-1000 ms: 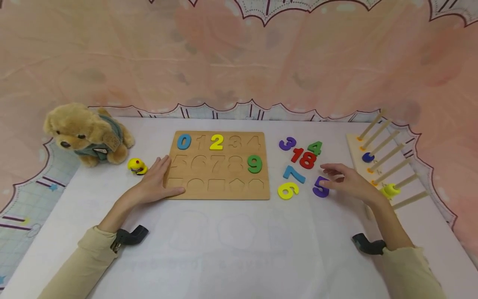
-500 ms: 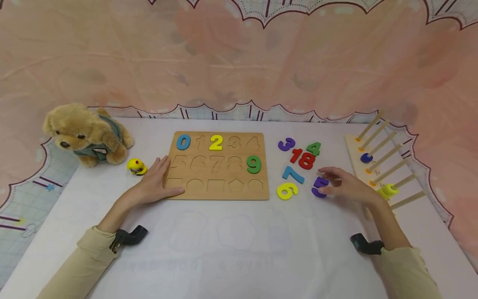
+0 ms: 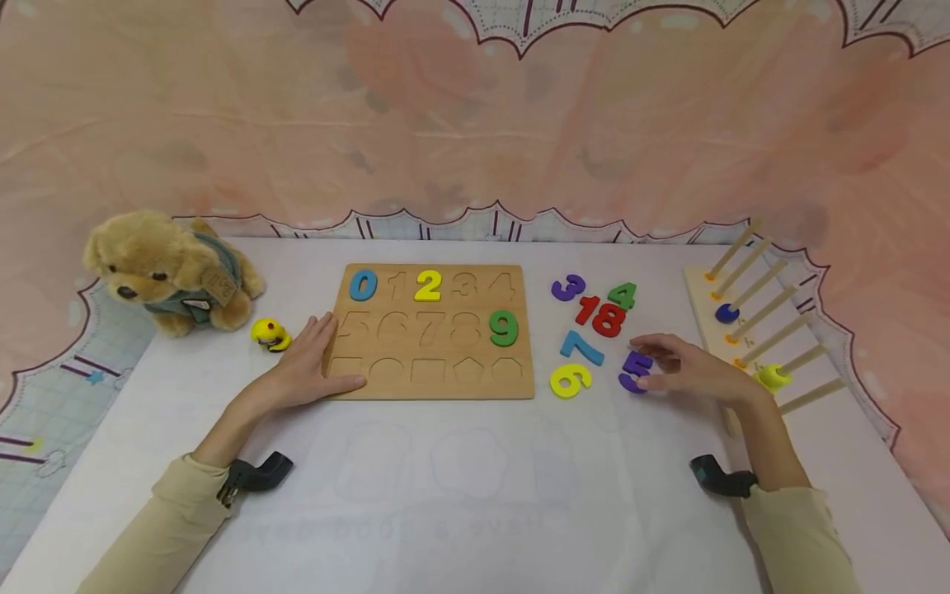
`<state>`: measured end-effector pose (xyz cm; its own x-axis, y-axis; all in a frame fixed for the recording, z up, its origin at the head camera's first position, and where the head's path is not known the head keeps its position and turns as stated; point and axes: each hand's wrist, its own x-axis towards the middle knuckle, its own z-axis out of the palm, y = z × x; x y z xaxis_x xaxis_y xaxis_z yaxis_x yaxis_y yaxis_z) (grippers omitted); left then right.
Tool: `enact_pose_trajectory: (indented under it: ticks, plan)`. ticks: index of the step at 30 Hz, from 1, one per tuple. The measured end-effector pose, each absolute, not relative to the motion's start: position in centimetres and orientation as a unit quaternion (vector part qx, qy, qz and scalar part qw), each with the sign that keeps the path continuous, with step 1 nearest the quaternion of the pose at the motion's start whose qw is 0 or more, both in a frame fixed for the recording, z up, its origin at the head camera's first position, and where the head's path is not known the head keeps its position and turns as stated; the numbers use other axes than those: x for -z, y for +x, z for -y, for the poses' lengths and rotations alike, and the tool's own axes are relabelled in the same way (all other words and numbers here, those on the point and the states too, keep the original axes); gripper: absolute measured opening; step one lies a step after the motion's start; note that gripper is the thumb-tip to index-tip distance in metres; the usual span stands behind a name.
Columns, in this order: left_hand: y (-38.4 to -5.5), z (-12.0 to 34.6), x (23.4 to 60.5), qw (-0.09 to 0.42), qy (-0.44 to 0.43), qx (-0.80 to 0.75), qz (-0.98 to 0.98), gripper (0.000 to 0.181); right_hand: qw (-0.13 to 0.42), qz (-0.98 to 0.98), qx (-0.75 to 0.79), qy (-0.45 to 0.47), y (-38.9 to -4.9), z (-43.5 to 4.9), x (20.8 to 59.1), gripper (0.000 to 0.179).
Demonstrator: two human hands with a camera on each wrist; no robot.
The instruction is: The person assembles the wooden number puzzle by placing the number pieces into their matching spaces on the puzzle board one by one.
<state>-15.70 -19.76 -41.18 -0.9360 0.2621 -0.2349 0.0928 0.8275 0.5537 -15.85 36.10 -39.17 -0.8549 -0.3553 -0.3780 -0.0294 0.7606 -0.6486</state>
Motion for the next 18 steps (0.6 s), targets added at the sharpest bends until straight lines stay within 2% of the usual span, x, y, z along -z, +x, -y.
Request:
enact_pose_trajectory:
  ticks: [18]
  plan:
    - [-15.61, 19.73, 41.24, 0.149, 0.097, -0.275, -0.945, 0.117, 0.232, -0.913, 0.317, -0.109, -15.89, -35.91, 39.79, 0.074]
